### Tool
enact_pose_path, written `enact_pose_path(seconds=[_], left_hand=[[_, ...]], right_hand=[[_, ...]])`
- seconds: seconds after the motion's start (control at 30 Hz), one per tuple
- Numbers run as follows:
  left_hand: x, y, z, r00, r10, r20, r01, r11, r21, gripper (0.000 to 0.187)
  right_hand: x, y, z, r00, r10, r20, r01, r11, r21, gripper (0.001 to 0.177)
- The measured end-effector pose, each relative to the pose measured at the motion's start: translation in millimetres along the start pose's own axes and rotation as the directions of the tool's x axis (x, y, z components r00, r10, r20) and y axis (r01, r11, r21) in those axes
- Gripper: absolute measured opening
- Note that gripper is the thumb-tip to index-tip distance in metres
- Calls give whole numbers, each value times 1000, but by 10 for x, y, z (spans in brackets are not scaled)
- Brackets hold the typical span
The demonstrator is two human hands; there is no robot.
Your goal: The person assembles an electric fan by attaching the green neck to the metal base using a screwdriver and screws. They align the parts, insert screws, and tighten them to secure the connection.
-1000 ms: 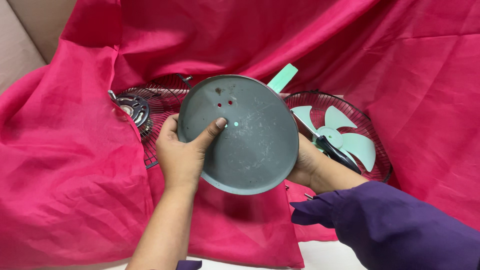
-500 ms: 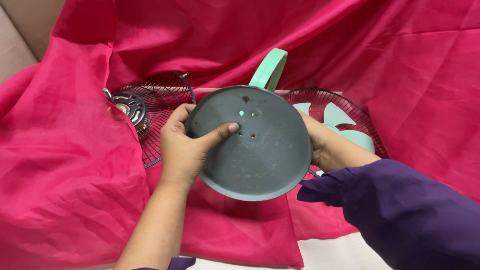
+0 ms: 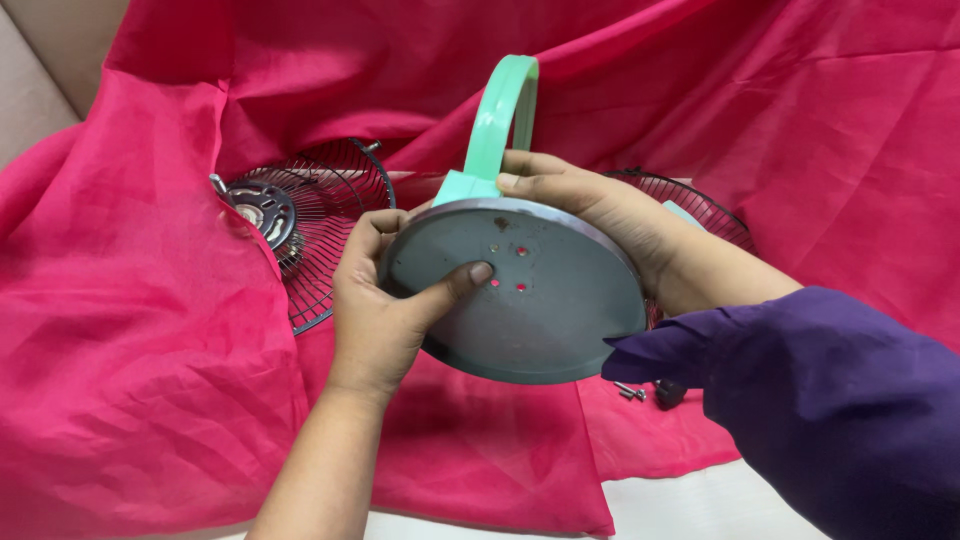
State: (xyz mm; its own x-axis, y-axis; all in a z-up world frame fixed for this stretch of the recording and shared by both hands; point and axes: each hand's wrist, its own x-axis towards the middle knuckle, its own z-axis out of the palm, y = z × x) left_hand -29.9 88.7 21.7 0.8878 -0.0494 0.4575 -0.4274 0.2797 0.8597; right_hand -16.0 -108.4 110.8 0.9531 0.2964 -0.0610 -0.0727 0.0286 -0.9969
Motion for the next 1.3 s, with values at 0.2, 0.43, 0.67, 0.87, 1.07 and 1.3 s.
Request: enact_pose_path(seconds=[0.2,0.43,0.67,0.87,1.07,1.3], left_hand=[[-100,69,-39,994,27,103,-23,999,-36,86],[-163,16,-24,984,3,176,-3,1000,-2,103],[-87,-4,164,989,59,135,-73,992,100,91],[-52,85,330,988,142,62,-151,973,176,93],[-129,247,411,946,325,-1,-293,855,429,92],[-209,281,463,942,336,-29,-309,895,322,57]], right_hand=[[41,101,64,998,19,59,-15,998,-58,66],[-117,109,148,989,97,108,-80,985,-152,60],[-478,-56,-262,997,67,24,-61,981,-187,71],[-811,97,-571,995,-99,-31,89,966,-244,62],[-862,171,-570,966,-202,-159,176,971,-161,45],[-739,201,-540,935,-282,-214,296,954,39,33]])
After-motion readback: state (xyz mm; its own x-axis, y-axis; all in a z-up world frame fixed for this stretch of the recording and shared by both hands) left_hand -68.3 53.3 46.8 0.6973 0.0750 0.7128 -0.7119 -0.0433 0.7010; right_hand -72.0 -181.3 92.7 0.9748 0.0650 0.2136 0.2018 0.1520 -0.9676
